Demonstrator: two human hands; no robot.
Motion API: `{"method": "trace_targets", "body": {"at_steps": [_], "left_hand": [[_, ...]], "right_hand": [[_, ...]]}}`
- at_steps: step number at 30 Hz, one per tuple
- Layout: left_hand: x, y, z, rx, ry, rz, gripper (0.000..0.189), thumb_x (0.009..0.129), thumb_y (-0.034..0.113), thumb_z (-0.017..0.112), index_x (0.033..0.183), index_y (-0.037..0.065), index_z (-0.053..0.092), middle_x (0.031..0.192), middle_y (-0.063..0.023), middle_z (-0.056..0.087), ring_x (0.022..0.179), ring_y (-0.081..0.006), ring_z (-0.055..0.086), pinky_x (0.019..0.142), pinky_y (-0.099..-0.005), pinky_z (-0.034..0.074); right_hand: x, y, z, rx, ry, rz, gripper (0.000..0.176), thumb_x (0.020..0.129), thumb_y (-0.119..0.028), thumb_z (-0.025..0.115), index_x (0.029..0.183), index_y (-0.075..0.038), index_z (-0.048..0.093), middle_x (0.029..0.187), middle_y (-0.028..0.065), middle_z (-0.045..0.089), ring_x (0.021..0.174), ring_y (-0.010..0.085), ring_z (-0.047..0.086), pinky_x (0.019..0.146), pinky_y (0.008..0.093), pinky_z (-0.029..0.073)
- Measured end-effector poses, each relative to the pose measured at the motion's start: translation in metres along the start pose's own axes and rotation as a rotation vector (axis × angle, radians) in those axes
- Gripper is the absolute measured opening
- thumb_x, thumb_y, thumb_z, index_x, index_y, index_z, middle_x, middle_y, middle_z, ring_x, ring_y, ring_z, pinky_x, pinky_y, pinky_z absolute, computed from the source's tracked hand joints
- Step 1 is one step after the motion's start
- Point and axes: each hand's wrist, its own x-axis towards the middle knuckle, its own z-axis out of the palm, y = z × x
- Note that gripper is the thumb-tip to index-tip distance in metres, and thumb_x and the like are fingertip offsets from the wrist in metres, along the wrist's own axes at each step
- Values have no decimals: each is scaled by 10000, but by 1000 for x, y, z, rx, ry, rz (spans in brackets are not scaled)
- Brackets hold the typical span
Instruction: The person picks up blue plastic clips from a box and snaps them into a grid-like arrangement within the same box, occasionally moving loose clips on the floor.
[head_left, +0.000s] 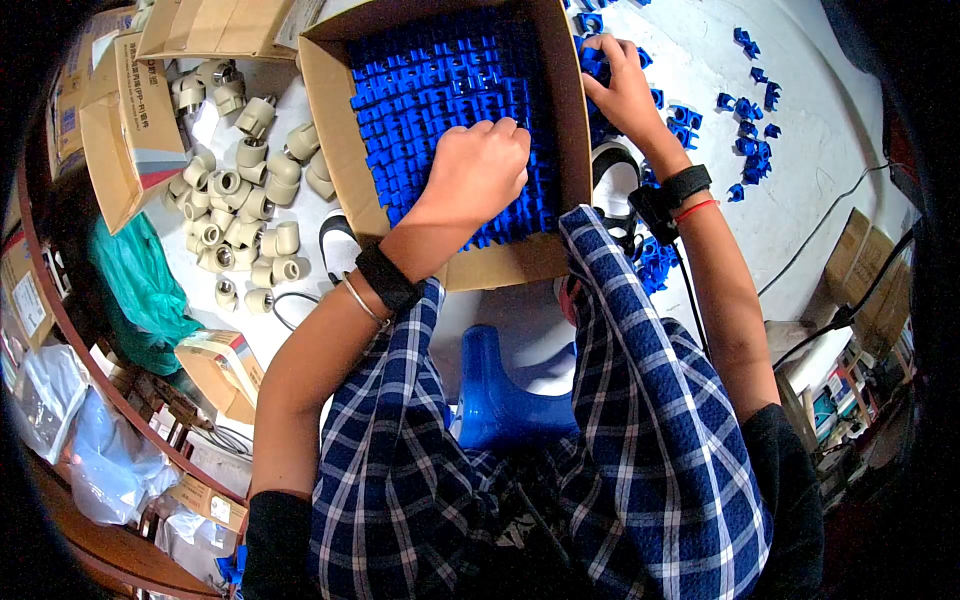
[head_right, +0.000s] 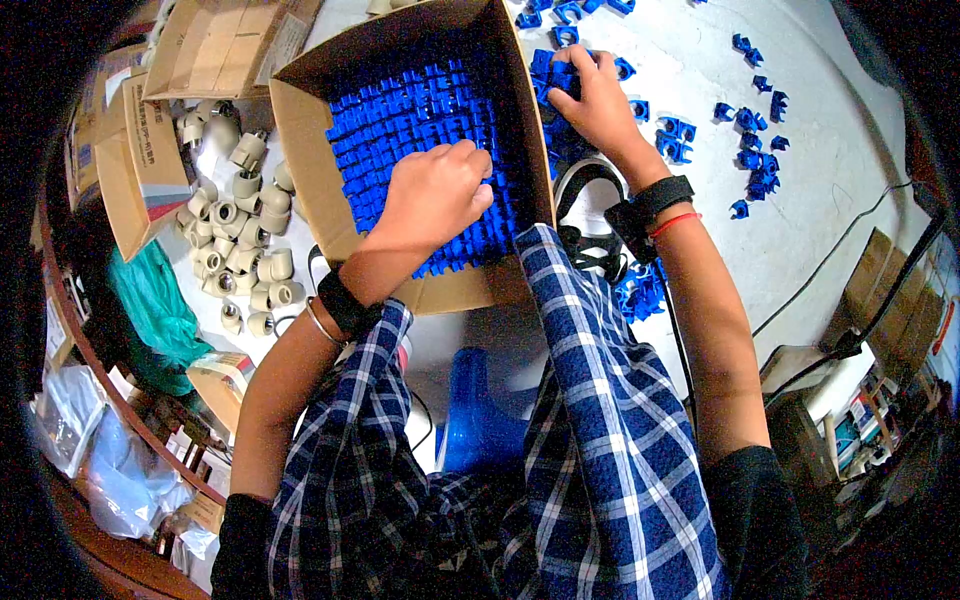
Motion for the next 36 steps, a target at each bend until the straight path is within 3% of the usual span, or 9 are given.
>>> {"method": "trace_targets", "body": {"at_steps": [7,15,24,28,31,36], "left_hand": [[0,-4,-7,-42,3,3,141,719,197,640,789,83,596,765,-82,577,729,-264,611,619,-381,500],[3,-23,-15,-174,143,8,141,772,216,620,879,128,645,780,-69,568,745,-262,608,627,-377,498],[2,-24,-13,-124,36,68,131,791,211,602,888,145,659,812,-59,574,759,-258,609,639,-369,500],[2,-27,-16,-179,88,55,124,790,193,600,884,135,657,804,-59,572,753,-259,610,635,-371,499],[3,-30,-19,-198,94,104,125,770,160,614,886,139,655,813,-53,555,777,-247,595,661,-367,488],[6,-29,-22,-31,-82,301,178,731,110,627,900,155,656,883,-42,516,879,-223,535,753,-360,443]], "right_hand": [[0,1,2,6,7,16,439,756,-148,668,1158,-134,492,1088,213,448,944,381,542,856,403,469],[0,-1,1,3,8,9,443,752,-146,669,1158,-138,493,1092,214,445,949,377,540,853,398,471],[0,-1,0,-8,6,21,445,755,-159,672,1162,-146,494,1109,215,440,957,379,545,846,401,478],[-1,-3,-1,6,-4,32,444,757,-156,672,1164,-147,494,1114,216,440,955,378,548,847,399,478],[-1,-3,-2,38,-19,69,445,758,-148,673,1166,-145,494,1115,215,441,949,375,550,849,397,478],[-1,-1,0,22,-1,27,451,756,-137,678,1168,-140,494,1114,211,441,950,373,549,857,396,476]]}}
